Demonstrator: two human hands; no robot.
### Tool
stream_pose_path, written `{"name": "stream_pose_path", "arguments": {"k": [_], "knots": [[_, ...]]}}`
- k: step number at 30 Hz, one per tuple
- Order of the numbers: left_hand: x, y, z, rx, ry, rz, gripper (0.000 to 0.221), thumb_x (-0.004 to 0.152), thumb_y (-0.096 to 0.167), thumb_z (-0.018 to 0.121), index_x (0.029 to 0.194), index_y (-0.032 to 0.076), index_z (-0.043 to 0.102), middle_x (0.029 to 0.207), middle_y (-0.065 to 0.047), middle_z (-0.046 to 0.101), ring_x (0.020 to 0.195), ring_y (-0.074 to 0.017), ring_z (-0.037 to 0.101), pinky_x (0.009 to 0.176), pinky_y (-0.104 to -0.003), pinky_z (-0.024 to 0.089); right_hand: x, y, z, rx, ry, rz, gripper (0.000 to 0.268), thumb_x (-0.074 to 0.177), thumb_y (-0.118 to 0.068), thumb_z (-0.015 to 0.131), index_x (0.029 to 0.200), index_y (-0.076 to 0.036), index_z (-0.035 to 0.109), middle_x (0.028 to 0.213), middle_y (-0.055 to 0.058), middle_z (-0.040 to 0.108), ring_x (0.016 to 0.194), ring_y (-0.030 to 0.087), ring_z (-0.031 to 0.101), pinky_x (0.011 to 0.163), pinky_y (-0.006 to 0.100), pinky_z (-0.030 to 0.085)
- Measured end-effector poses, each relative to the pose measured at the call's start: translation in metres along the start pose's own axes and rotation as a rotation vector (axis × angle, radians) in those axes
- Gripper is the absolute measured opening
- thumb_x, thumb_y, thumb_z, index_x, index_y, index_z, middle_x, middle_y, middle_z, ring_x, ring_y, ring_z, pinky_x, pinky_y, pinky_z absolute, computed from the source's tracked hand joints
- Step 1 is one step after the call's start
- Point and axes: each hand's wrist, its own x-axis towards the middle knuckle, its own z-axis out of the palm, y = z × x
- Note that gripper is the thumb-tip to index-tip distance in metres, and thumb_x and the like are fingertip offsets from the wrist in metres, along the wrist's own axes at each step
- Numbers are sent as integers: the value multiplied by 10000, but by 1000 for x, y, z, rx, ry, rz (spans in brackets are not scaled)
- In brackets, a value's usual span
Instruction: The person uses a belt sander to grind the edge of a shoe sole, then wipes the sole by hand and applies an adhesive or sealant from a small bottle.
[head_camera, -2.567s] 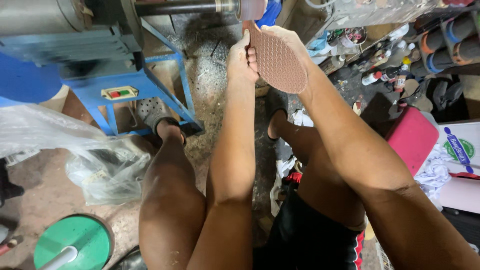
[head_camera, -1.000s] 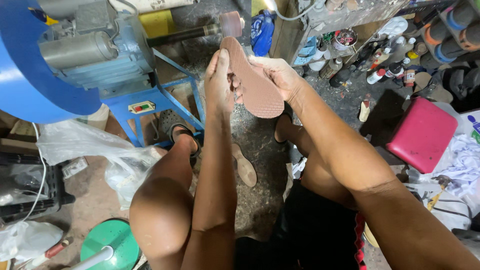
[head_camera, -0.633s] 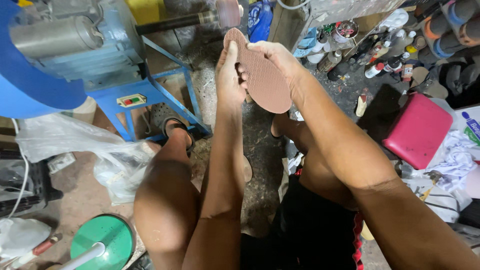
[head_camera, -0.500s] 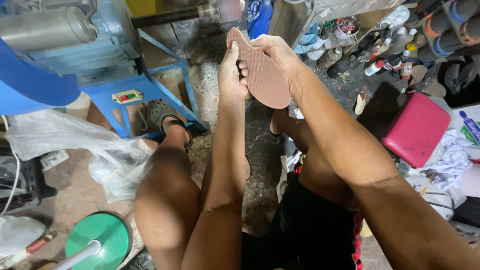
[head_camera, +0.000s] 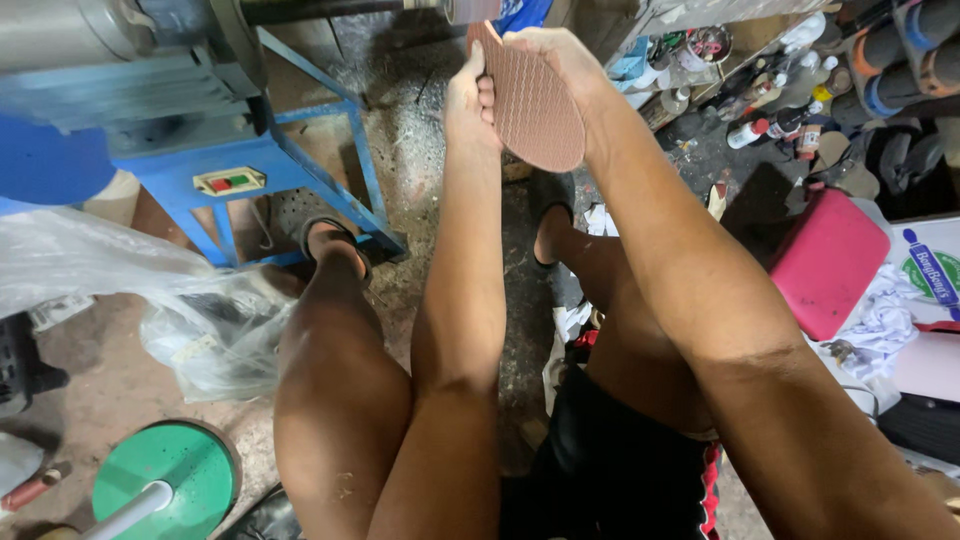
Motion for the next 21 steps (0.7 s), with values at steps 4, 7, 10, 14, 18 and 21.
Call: {"name": "stream_pose_path", "arguments": {"k": [4,7,10,14,18,21], "knots": [[14,3,-2,-2,-35,-4,339,958,341,706,724,157,543,547,99,418,366,-21,333,282,-211,224,14,-6,-9,28,-98,-37,348,929,-269,596,1109,9,704,946,198,729,796,320,734,812,481,638],[12,3,-3,-54,-6,11,333,970,327,708,742,140,553,570,94,432,389,-15,342,301,-200,222,19,-3,-10,47,-124,-67,360,937,-249,567,1109,40,695,932,228,722,784,343,740,815,488,650],[4,6,2,-71,-22,-31,325,952,325,705,729,142,555,552,99,427,374,-13,342,285,-195,212,14,-1,-4,40,-124,-89,368,955,-234,554,1112,71,688,942,238,723,793,338,742,813,485,650],[-25,4,14,44,52,30,310,981,316,695,786,99,592,581,80,458,390,-29,356,303,-203,234,-7,4,8,-89,8,-197,313,949,-230,580,1105,19,687,932,212,730,783,301,741,798,481,657],[-67,9,25,160,-28,76,222,953,344,668,962,131,728,566,88,445,372,-24,337,288,-216,213,-17,7,12,-49,51,-54,303,890,-228,601,1044,17,693,889,182,724,732,304,729,739,467,654],[-85,16,28,163,-100,52,267,959,392,646,1012,143,725,572,78,442,386,-42,345,297,-243,209,-19,16,5,-68,45,-76,295,862,-205,608,1040,17,688,893,185,724,741,306,728,738,474,649]]}}
